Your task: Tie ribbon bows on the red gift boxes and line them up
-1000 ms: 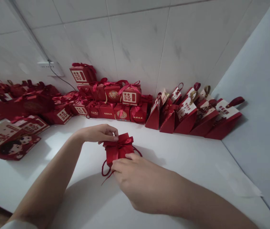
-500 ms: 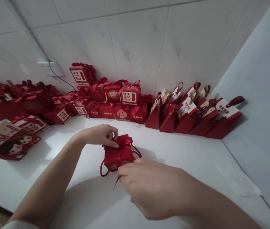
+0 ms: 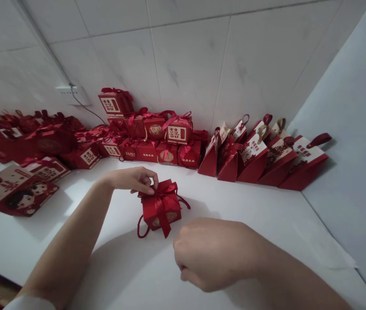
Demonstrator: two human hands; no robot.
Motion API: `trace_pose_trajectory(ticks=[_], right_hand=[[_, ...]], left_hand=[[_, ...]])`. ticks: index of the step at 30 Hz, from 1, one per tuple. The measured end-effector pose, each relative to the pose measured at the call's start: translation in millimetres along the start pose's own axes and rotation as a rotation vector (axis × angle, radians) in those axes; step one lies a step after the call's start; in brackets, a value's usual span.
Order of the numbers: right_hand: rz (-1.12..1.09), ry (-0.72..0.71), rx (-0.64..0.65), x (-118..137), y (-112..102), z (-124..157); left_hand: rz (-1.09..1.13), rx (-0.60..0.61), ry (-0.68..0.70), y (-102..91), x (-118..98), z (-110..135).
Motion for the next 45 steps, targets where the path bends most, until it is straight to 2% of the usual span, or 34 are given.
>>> trace_pose_trajectory(ticks=[2,3,5,7,9,12,14,16,19,22,27,29,31,33,35,37,40,45], right_hand=[[-0.030,0.002,-0.002,0.3,-6.6,2.4],[-0.056,0.002,-0.031,-1.0,-13.6,3.8],[-0.112,-0.011,-0.169,-7.6,-34.9,7.0],[-0.140,-0.056,-0.362,-19.3,-58.1,9.5],[-0.117,-0.131,-0.489,-34.1,-71.1,6.4],[-0.176,-0.098,-0.433,-75.6,-64.3,-16.1],[-0.279,-0.062,-0.385,-103.3,-54.3,-30.0],[-0.408,-0.085,-0.342,-120.9,-43.5,-41.1],[-0.591,-0.174,-0.294,-131.8,-29.3,-53.9],[-0.767,-0.237,-0.264,-137.3,-16.8,-65.7],[-0.839,-0.388,-0.358,-136.1,-13.5,-79.3],[-0.849,-0.396,-0.459,-142.3,-15.7,-81.4],[-0.877,-0.368,-0.577,-153.8,-17.8,-81.3],[-0.899,-0.327,-0.699,-167.2,-19.5,-78.2],[-0.903,-0.279,-0.806,-179.8,-20.3,-73.5],[-0.891,-0.244,-0.883,-189.2,-20.5,-69.1],[-0.865,-0.247,-0.913,-194.3,-20.4,-67.3],[-0.863,-0.302,-0.899,-193.9,-22.1,-67.7]], left_hand=[[0.005,0.005,0.024,-2.5,1.0,4.5],[-0.015,-0.041,0.019,-7.3,1.6,7.9],[-0.076,-0.221,-0.010,-23.4,2.2,18.1],[-0.123,-0.409,-0.037,-38.5,1.0,31.1],[-0.163,-0.494,-0.057,-44.5,-1.6,39.8],[-0.202,-0.450,-0.065,-40.7,-6.2,41.3],[-0.180,-0.362,-0.036,-33.6,-7.1,36.4],[-0.119,-0.250,-0.002,-25.3,-2.6,28.1],[-0.015,-0.122,-0.014,-17.6,16.0,15.3],[0.106,-0.073,-0.011,-16.9,33.9,7.2],[0.327,0.055,0.189,-13.6,38.3,2.6],[0.348,0.019,0.223,-19.5,44.6,3.1],[0.347,-0.073,0.248,-28.5,54.4,2.5],[0.370,-0.159,0.337,-34.6,61.5,-0.1],[0.425,-0.179,0.466,-32.9,64.9,-6.5],[0.441,-0.151,0.515,-24.3,68.4,-17.1],[0.363,-0.190,0.434,-14.3,74.3,-30.6],[0.250,-0.454,0.376,-16.1,73.7,-31.6]])
Point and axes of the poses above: each hand's wrist, its own z-axis away from the middle knuckle, its own y-axis out of the palm, x = y × z, the point moved 9 cm from there along -z, towards the middle knuckle, and after that the axes turned 15 degrees about x, right-handed, at the moved point
